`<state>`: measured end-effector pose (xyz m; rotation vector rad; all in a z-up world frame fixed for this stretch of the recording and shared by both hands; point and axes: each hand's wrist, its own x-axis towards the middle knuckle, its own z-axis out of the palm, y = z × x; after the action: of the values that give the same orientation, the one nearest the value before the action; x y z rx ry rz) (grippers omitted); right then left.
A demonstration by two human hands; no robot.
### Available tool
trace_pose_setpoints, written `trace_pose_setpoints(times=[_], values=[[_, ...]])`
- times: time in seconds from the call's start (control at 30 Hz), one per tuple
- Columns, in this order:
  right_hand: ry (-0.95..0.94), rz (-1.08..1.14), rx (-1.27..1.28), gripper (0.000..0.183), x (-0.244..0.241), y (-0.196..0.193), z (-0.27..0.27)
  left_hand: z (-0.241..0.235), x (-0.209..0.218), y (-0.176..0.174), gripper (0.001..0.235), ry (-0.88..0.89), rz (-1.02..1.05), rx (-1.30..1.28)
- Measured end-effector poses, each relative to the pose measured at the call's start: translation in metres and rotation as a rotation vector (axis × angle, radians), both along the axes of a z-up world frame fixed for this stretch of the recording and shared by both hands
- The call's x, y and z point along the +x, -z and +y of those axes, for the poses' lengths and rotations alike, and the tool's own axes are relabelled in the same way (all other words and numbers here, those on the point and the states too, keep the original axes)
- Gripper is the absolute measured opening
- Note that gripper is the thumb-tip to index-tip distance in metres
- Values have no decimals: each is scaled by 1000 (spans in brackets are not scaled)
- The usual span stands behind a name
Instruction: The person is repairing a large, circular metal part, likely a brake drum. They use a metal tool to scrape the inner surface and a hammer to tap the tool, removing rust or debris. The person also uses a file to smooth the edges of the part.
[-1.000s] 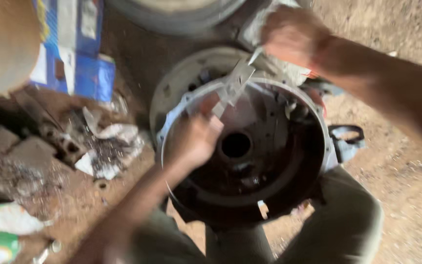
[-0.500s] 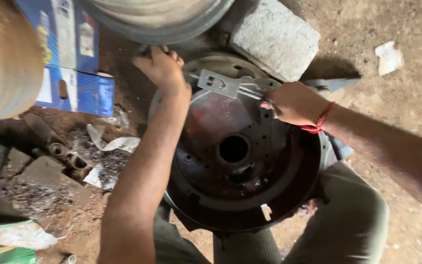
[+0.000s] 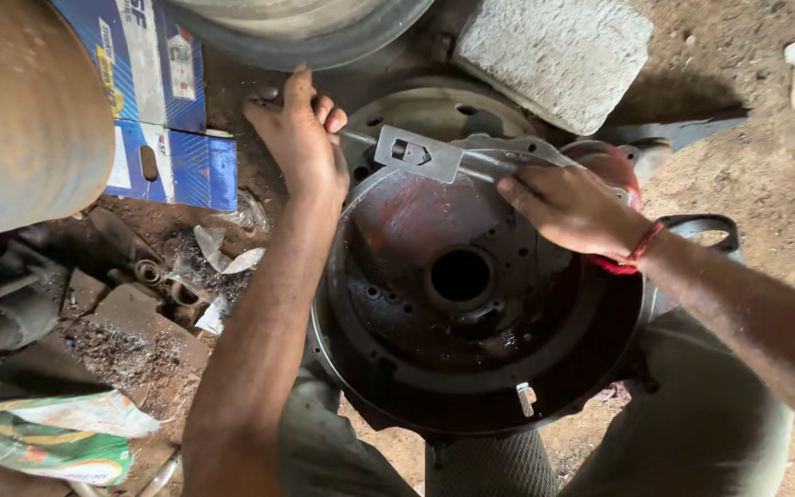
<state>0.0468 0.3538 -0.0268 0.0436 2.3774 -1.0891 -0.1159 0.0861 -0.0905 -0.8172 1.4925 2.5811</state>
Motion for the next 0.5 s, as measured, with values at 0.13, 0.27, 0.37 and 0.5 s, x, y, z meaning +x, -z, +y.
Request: trace_pose_setpoints(times=[0.13, 0.27, 0.37, 0.5], values=[[75, 280, -49, 37, 2, 10, -9, 1, -2, -4, 62, 31, 15, -42], [255, 94, 83, 42, 20, 14, -24, 4, -4, -2, 63, 129, 29, -44], [311, 74, 73, 41, 26, 14, -28, 7, -9, -1, 70, 166, 45, -48], [313, 18, 133, 48, 24, 16, -32, 5, -10, -2, 61, 180, 57, -55]])
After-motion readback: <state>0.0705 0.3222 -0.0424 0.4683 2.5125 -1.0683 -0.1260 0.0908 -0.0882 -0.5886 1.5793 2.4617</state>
